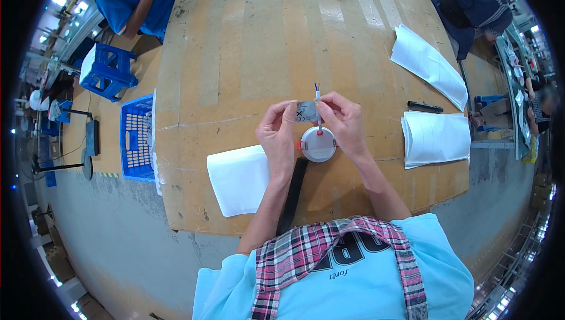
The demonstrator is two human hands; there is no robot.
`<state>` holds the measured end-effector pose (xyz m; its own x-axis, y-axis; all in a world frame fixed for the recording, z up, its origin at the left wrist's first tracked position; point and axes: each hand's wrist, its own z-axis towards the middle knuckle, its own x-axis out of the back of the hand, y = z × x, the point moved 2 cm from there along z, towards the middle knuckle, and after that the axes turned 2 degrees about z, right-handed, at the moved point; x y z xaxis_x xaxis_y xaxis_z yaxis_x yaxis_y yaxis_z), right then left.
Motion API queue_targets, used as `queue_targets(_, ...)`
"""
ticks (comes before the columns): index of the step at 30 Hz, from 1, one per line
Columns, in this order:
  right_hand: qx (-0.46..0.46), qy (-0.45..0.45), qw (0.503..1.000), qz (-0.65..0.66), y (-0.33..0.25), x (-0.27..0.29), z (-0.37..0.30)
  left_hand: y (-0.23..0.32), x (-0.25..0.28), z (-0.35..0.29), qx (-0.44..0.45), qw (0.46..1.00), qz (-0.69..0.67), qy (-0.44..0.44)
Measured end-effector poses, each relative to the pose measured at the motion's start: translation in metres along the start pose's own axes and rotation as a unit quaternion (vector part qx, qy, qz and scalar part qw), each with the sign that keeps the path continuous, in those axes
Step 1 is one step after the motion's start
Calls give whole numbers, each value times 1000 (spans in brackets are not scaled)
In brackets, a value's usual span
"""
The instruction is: Peeling and applying stickers to small circular LED light components.
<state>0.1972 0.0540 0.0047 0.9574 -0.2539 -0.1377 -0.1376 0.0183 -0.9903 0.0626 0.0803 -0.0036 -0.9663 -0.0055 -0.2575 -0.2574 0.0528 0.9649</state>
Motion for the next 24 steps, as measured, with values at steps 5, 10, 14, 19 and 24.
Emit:
queue_targets(5,33,10,996,-76,-2,-8,-4,-5,5,1,-9,1000,6,28)
queue_targets(10,-12,-38,999,25,6,-2,1,-8,4,5,7,1000,-9,25)
queue_targets(14,-38,-118,985,122,2,-5,4,-9,2,1,45,999,-21,-4)
queue_targets(19,-29,-137,986,86,6,7,3,-15,2,-7,74,995,-71,2)
queue_targets(24,17,-28,999,33,15,17,13,-31,-9,-7,40,978,88,-186)
